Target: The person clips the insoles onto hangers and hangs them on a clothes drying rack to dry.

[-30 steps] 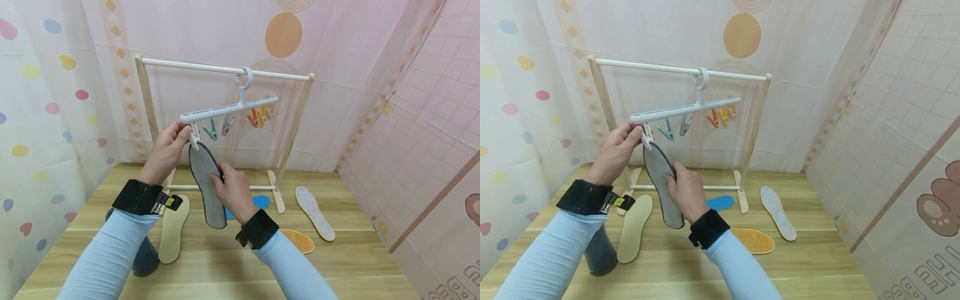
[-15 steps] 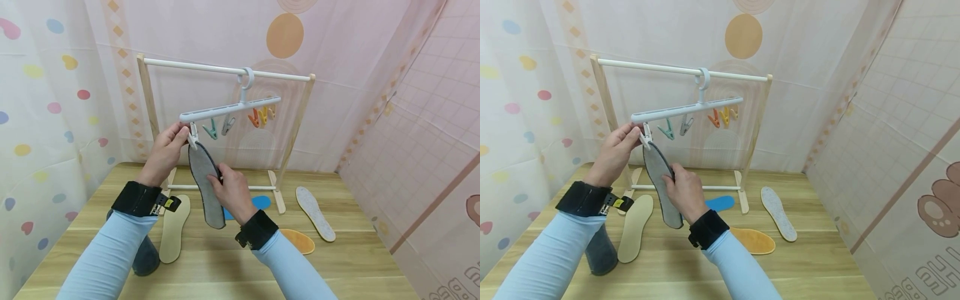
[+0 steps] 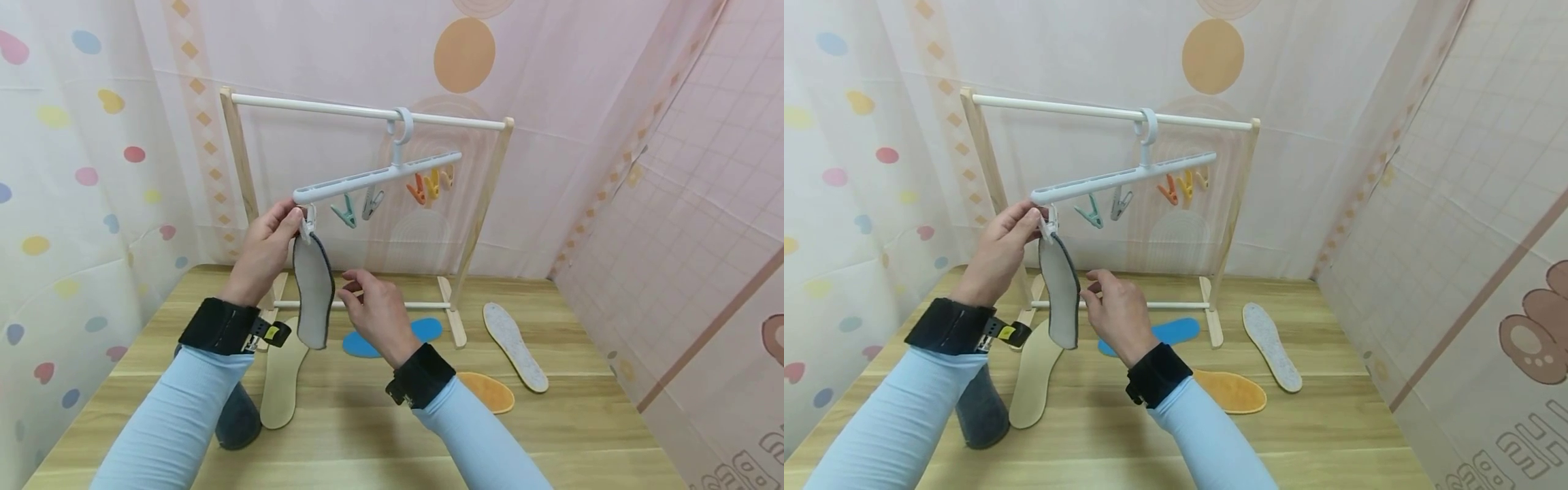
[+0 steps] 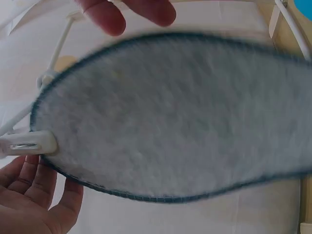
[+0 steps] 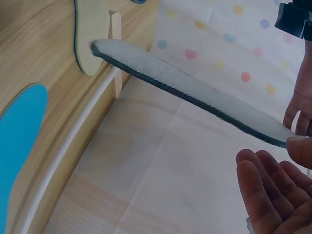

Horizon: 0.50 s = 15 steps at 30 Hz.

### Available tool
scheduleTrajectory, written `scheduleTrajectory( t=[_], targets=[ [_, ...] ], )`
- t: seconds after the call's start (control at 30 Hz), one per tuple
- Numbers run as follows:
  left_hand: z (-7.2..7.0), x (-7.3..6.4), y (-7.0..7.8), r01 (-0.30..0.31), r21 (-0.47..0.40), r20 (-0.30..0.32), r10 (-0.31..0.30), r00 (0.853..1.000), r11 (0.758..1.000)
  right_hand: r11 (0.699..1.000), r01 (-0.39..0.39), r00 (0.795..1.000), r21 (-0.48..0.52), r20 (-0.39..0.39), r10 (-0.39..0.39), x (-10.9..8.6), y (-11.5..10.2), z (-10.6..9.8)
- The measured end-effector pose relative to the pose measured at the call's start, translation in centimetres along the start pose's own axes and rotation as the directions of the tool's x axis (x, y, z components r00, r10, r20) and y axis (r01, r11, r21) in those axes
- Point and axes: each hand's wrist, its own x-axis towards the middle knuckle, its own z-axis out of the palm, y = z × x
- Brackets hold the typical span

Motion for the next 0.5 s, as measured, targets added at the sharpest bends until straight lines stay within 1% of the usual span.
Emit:
scheduleTrajectory(
  t=[0.2,0.37,0.5],
  targets=[
    [-0.4,-0.3,-0.4,0.001,-0.010,-0.027,-0.002,1.000,1.000,1.000,-0.007,1.000,0.006,0.001,0.007,-0.3,0.4,0.1],
    [-0.9,-0.9,-1.0,0.021,0.021,-0.046,-0.021,0.999,1.000,0.999,-0.038,0.999,-0.006,0.008,0.038,-0.6,0.8,0.2],
    [-1.3,-1.6,-1.7,0.042,0.050,-0.038,-0.040,0.998,0.998,0.998,-0.060,0.998,-0.013,0.010,0.060,-0.8,1.0,0.2]
  ],
)
